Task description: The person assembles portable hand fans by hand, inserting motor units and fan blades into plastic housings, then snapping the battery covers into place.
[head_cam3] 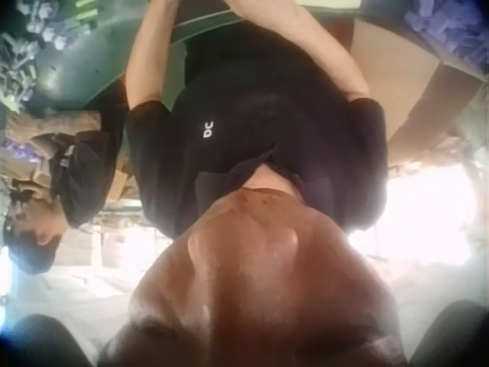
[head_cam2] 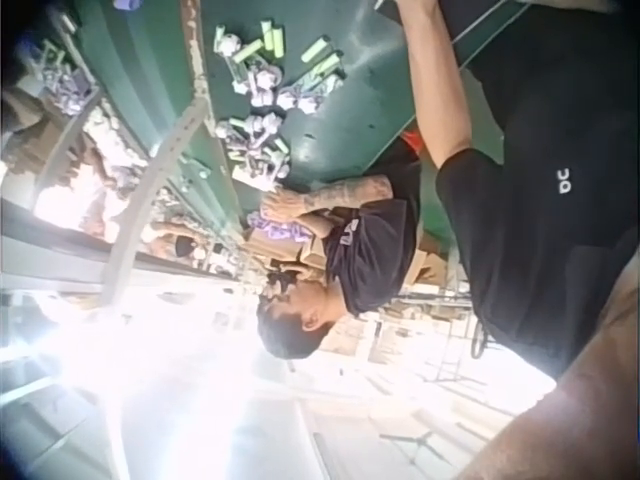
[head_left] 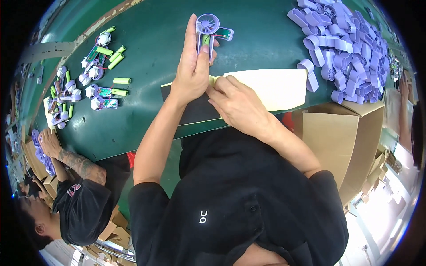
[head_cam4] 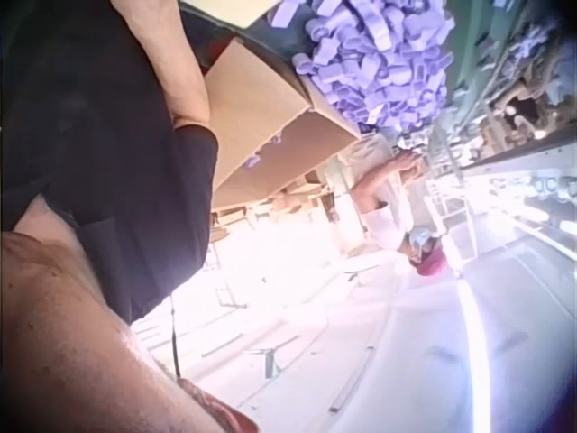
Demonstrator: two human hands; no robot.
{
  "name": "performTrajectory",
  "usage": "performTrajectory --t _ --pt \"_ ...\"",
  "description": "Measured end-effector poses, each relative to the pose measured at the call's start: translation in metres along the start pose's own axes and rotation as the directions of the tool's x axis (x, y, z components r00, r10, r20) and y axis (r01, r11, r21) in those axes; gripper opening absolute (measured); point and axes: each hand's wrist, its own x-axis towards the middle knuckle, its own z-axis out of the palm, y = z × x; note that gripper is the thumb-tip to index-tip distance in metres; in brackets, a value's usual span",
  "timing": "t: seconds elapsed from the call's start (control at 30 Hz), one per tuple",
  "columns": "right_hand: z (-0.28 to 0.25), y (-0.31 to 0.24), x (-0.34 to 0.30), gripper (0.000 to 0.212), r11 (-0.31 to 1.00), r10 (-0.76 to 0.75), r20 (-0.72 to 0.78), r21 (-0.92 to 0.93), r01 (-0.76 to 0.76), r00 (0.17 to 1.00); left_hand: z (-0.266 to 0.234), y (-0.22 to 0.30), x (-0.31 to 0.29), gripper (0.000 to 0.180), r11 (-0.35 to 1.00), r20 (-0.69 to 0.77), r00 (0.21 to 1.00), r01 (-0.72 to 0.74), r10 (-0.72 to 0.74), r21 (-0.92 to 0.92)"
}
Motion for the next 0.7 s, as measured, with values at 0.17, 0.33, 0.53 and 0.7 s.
performTrajectory --t 0.17,0.33,0.53,0.7 --pt "-0.007 0.019 0.011 0.019 0.981 -0.181 0.043 0.083 0.177 0.983 -0.001 -0.003 0.002 0.069 1.0 -0.01 1.0 0.003 -0.003 -0.005" --pt "-0.028 0.029 0.023 0.018 0.946 -0.151 0.094 0.304 0.116 0.984 -0.001 -0.007 0.003 0.064 1.0 -0.03 0.999 -0.025 0.026 0.011" --pt "-0.073 0.034 0.022 0.016 0.612 0.201 0.089 0.766 -0.197 0.975 -0.002 0.003 0.005 0.07 0.998 -0.006 0.999 0.04 -0.04 -0.042" --pt "-0.1 0.028 0.043 0.012 0.731 0.27 0.062 0.637 -0.246 0.961 0.01 0.025 0.005 0.075 0.981 -0.025 0.988 0.145 -0.149 -0.13"
